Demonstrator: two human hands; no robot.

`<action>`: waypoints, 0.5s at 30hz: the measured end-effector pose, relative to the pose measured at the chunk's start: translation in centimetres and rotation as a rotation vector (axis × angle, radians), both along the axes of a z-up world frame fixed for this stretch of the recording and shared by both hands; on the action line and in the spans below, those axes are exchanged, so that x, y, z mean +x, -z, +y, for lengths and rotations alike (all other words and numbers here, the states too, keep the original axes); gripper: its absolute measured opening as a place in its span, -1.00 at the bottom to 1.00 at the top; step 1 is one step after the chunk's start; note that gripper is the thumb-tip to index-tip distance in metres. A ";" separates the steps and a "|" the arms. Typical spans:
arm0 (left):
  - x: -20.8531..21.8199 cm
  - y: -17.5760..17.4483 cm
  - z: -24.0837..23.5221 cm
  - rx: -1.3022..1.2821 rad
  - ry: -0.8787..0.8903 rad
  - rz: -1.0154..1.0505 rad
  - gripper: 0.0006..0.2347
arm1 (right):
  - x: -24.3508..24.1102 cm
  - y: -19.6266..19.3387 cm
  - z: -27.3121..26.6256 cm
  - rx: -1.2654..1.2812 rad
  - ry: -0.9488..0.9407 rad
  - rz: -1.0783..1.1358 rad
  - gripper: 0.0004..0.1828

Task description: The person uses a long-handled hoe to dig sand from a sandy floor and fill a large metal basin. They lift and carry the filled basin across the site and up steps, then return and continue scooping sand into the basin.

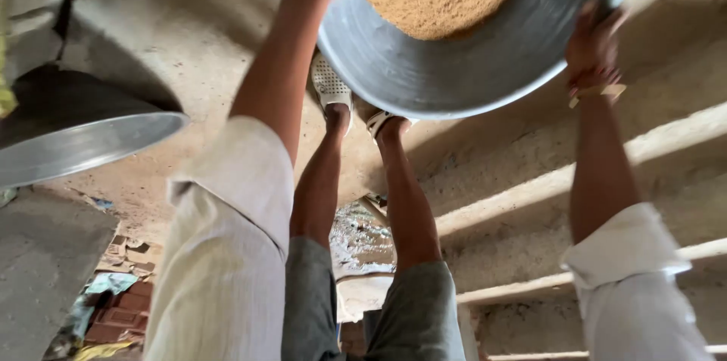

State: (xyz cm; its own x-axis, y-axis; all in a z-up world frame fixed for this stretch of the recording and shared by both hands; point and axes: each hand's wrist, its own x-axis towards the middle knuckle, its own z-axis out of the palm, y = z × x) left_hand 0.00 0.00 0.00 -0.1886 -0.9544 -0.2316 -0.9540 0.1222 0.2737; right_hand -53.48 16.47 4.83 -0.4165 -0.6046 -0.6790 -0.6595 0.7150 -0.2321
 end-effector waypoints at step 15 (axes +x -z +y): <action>-13.3 -28.3 17.3 0.398 -0.592 0.740 -0.61 | 30.7 -29.0 -1.1 -0.135 0.635 -0.896 0.02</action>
